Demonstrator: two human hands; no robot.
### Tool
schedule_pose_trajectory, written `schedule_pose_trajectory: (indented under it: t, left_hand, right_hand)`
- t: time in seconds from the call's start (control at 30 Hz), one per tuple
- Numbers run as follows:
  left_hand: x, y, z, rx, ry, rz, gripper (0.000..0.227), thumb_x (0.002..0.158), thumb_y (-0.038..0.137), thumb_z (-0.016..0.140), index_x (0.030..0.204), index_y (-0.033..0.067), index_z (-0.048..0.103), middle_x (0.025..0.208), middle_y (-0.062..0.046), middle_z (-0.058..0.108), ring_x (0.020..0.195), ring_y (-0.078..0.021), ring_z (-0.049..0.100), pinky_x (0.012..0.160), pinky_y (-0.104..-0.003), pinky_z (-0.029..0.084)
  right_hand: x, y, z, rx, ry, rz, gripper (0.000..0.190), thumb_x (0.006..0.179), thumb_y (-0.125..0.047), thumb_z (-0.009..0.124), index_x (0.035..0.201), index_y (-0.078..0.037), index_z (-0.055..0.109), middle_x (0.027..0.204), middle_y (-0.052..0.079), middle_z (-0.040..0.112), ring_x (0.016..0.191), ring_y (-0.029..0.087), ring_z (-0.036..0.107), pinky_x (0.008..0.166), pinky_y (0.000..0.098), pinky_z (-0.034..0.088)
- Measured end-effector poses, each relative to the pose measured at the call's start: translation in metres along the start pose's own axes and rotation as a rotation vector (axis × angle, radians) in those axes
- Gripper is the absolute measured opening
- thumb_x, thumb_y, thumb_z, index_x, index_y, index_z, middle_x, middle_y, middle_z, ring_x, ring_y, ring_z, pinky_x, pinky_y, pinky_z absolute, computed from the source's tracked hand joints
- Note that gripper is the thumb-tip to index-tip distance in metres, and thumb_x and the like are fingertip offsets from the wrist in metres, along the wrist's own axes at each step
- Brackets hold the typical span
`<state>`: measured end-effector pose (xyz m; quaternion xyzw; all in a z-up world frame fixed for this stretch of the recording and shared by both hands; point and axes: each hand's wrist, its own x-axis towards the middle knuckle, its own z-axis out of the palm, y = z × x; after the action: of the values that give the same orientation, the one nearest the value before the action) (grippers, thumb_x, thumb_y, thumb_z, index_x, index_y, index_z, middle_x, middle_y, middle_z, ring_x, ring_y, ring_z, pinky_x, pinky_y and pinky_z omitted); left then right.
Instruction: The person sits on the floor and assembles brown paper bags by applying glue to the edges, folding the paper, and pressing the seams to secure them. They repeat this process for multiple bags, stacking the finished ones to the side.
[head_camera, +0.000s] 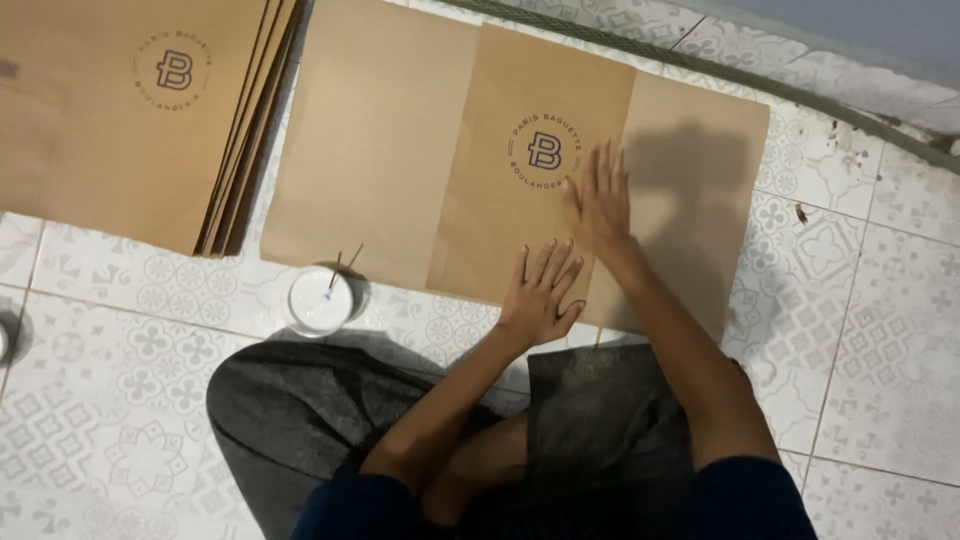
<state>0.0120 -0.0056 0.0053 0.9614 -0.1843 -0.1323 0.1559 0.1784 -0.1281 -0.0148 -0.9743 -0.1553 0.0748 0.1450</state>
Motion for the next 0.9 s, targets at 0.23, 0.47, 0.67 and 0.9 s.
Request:
schedule_pose_trajectory:
  t: [0.23, 0.47, 0.67, 0.9]
  left_hand:
    - [-0.005, 0.001, 0.001, 0.084, -0.026, -0.009, 0.072, 0.104, 0.062, 0.013, 0.164, 0.0222, 0.02, 0.172, -0.01, 0.011, 0.16, -0.0314, 0.002, 0.125, -0.06, -0.002]
    - [-0.005, 0.002, 0.014, 0.011, 0.147, 0.006, 0.073, 0.104, 0.063, 0.024, 0.162, 0.0195, 0.028, 0.171, -0.011, 0.015, 0.16, -0.033, 0.008, 0.126, -0.062, 0.004]
    - [0.009, 0.01, 0.048, 0.029, 0.52, 0.21, 0.043, 0.106, 0.038, 0.044, 0.142, 0.0173, 0.055, 0.157, -0.004, 0.044, 0.151, -0.0277, 0.036, 0.123, -0.061, 0.025]
    - [0.003, 0.014, 0.043, 0.075, 0.412, 0.143, 0.043, 0.109, 0.043, 0.045, 0.14, 0.0167, 0.059, 0.151, -0.005, 0.049, 0.149, -0.0284, 0.039, 0.121, -0.059, 0.031]
  right_hand:
    - [-0.021, 0.012, 0.016, 0.033, 0.002, 0.031, 0.071, 0.111, -0.046, 0.019, 0.165, 0.0, 0.01, 0.172, 0.02, 0.001, 0.158, 0.038, -0.002, 0.127, 0.0546, 0.006]
    - [-0.005, 0.034, 0.016, 0.254, 0.234, -0.018, 0.058, 0.113, -0.026, 0.042, 0.16, 0.005, 0.028, 0.167, 0.024, 0.023, 0.155, 0.038, 0.02, 0.127, 0.0506, 0.016]
    - [-0.046, 0.034, -0.005, 0.34, 0.361, -0.24, 0.045, 0.112, -0.017, 0.052, 0.143, 0.015, 0.052, 0.151, 0.033, 0.047, 0.143, 0.045, 0.041, 0.121, 0.0531, 0.027]
    - [-0.13, -0.009, -0.056, -0.012, 0.095, -0.321, 0.044, 0.092, 0.001, 0.062, 0.132, 0.021, 0.058, 0.136, 0.037, 0.059, 0.135, 0.044, 0.053, 0.122, 0.0511, 0.031]
